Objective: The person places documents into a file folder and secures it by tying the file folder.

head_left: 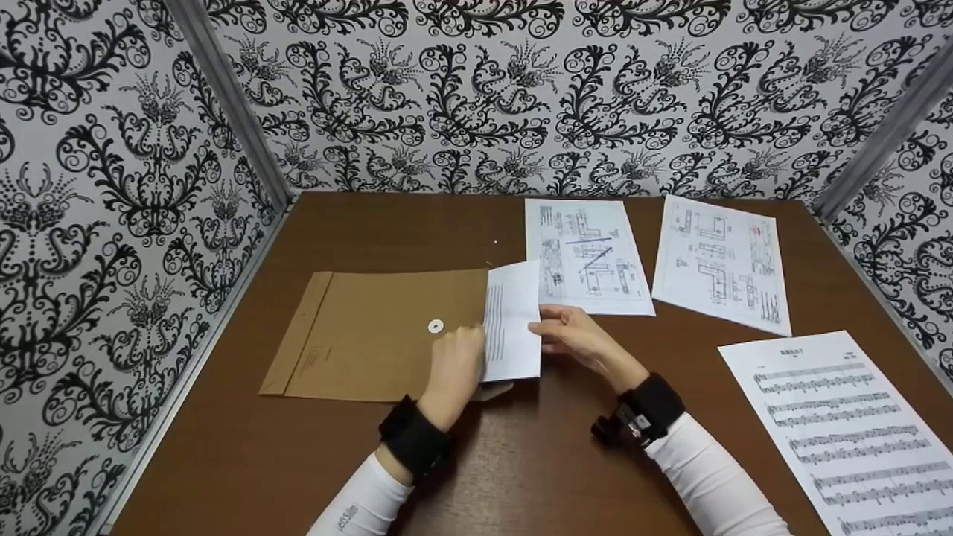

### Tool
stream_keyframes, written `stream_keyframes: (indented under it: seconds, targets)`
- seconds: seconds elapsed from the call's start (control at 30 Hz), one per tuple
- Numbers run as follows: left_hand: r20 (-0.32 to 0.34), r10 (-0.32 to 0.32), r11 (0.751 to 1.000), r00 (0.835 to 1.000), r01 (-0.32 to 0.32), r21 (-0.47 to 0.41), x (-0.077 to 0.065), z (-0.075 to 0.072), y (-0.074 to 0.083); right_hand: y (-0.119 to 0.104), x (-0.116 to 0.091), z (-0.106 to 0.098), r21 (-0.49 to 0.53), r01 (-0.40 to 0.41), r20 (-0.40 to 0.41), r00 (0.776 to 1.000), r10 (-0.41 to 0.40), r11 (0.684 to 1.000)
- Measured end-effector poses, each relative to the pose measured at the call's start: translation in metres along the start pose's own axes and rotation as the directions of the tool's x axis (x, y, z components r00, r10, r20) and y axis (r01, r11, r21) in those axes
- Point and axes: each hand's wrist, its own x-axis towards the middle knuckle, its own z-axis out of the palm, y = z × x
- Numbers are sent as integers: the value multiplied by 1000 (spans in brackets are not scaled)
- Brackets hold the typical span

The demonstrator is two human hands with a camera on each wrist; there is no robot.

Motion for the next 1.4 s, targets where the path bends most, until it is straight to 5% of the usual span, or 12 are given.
stream_keyframes:
  seconds: [0.6,1.07,1.4]
  targets:
    - [21,16,999,1000,-15,-37,-3,-2,1,-14,-3,17,-123,127,34,992,-124,984]
    - [58,-18,998,998,21,-57,-2,0,0,1,-6,10,-68,-29,13,999,30,997]
    - [68,-14,998,998,18,-62,0,0,-1,11,0,2,-11,-76,78,994,77,997]
